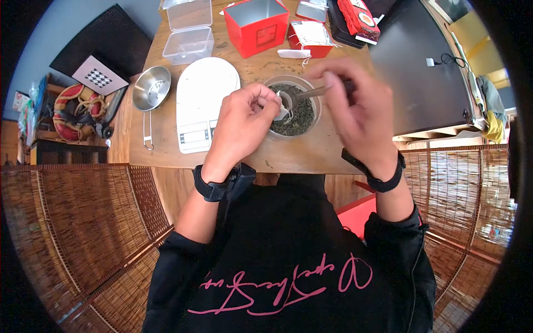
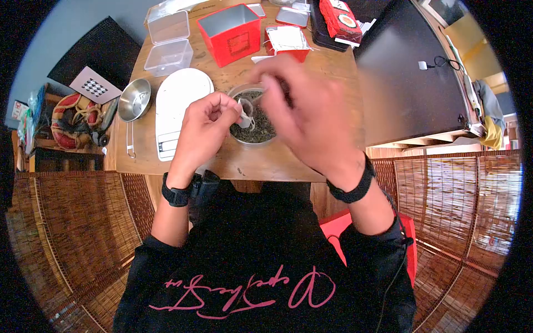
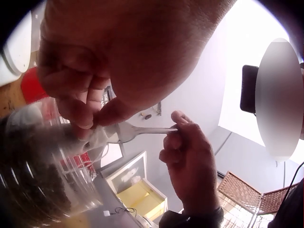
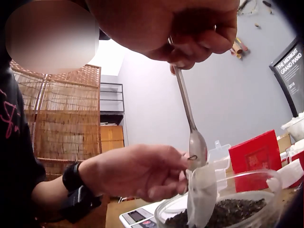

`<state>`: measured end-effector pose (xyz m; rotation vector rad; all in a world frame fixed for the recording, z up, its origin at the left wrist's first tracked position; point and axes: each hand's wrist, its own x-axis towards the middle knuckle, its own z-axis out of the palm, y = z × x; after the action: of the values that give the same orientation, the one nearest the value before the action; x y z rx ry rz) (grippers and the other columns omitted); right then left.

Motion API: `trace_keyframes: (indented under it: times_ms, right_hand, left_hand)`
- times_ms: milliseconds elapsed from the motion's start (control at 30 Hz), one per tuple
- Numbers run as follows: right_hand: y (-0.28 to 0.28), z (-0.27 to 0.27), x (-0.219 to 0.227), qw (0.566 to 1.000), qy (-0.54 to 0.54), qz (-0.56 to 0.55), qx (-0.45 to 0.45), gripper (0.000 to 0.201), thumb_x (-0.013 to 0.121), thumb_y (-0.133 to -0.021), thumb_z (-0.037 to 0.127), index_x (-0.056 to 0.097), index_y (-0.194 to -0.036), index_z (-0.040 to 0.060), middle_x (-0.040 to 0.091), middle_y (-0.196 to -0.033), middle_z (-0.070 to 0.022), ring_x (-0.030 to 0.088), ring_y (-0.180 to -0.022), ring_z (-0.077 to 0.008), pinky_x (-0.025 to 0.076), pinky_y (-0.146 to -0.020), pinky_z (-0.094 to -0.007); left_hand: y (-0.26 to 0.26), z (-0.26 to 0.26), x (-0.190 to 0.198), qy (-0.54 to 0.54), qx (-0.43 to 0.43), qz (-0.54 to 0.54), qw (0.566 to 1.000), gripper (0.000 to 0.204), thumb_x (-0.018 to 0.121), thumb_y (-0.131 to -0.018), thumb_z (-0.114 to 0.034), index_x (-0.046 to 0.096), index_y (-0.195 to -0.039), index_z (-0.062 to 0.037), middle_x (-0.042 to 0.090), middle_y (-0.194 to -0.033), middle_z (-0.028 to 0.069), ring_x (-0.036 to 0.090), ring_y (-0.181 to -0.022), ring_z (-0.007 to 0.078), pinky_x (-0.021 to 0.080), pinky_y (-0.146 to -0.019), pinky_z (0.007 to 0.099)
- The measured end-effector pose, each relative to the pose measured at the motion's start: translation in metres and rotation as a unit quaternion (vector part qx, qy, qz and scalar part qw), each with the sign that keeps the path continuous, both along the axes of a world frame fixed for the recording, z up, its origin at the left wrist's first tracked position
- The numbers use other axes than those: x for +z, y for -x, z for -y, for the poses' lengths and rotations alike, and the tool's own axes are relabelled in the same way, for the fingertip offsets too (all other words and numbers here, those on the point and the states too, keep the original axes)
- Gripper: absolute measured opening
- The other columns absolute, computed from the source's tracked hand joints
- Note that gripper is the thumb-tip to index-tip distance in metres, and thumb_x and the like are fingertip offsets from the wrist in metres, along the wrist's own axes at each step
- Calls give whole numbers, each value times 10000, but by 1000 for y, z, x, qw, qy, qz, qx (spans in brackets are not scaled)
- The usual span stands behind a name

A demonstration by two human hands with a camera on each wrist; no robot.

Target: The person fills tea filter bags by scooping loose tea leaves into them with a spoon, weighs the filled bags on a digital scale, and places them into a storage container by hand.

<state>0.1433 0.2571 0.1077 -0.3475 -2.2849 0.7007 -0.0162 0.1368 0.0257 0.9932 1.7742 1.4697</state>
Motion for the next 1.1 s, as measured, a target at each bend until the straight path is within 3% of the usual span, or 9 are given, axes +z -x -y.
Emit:
trace_keyframes:
  times_ms: [133, 200, 267, 333, 400, 467, 600, 800, 1100]
  right_hand:
    - [-3, -22, 0, 995, 19, -93, -29, 125, 609, -1005, 83, 699, -1090, 70, 681, -743, -94, 610, -565, -122, 453, -542, -275]
    - [-8, -24, -7, 997, 20, -51, -58, 121, 605, -1012, 94, 698, -1083, 61, 689, -733, -96, 645, -585, -137, 457, -544, -284]
    - [-11, -28, -26, 991, 0, 92, -95, 124, 601, -1020, 112, 697, -1067, 50, 697, -732, -106, 669, -597, -167, 464, -551, -301]
    - [-11, -27, -45, 992, 7, 84, -90, 130, 596, -1023, 122, 694, -1055, 44, 697, -734, -131, 666, -583, -206, 463, -552, -318]
    - [-14, -26, -61, 990, 92, 68, -80, 137, 605, -1028, 130, 692, -1067, 33, 678, -720, -92, 624, -583, -153, 452, -559, -302]
    - [-15, -29, -84, 986, 143, 37, -71, 146, 602, -1036, 137, 692, -1070, 27, 665, -727, -56, 599, -603, -122, 450, -567, -291]
    - [-18, -26, -95, 960, 270, -27, -73, 177, 585, -1064, 158, 695, -1089, 23, 589, -732, 35, 503, -647, -45, 416, -572, -245]
    - [-22, -34, -107, 914, 392, -65, -87, 200, 574, -1079, 204, 696, -1125, 51, 553, -695, 48, 442, -587, -17, 330, -525, -201]
    - [-29, -52, -100, 906, 399, -101, -100, 194, 580, -1073, 211, 695, -1125, 64, 567, -692, 50, 452, -574, -16, 338, -524, -188]
  left_hand:
    - [6, 3, -3, -11, 4, -62, 998, 121, 624, -985, -97, 684, -950, 1, 720, -800, 37, 592, -654, 39, 449, -570, 219]
    - [7, 4, -1, -6, 11, -57, 998, 121, 608, -987, -91, 679, -956, 2, 718, -799, 43, 596, -647, 44, 453, -565, 219]
    - [8, 3, -1, 2, 17, -21, 1000, 132, 596, -999, -110, 670, -966, -6, 709, -795, 41, 591, -624, 54, 459, -552, 220]
    - [8, 4, -3, -2, 16, -18, 1000, 135, 594, -1004, -117, 666, -969, -9, 708, -802, 43, 586, -613, 54, 462, -545, 220]
    - [7, 5, -4, -4, 14, -17, 1000, 137, 592, -1009, -124, 662, -971, -13, 707, -809, 46, 580, -602, 55, 466, -538, 220]
    - [5, 4, -2, -10, 27, 10, 1000, 144, 606, -936, -89, 691, -925, 27, 714, -759, 59, 622, -689, 89, 490, -657, 266]
    - [5, 5, -1, -7, 26, 29, 999, 140, 611, -936, -90, 691, -921, 24, 710, -763, 52, 616, -689, 82, 484, -648, 260]
    - [4, 5, 3, -5, 28, 59, 998, 136, 616, -955, -97, 685, -966, 20, 710, -787, 48, 605, -660, 80, 487, -612, 250]
    - [6, 8, 6, 3, 46, 62, 997, 155, 619, -966, -109, 690, -994, 26, 719, -804, 64, 644, -686, 92, 524, -629, 261]
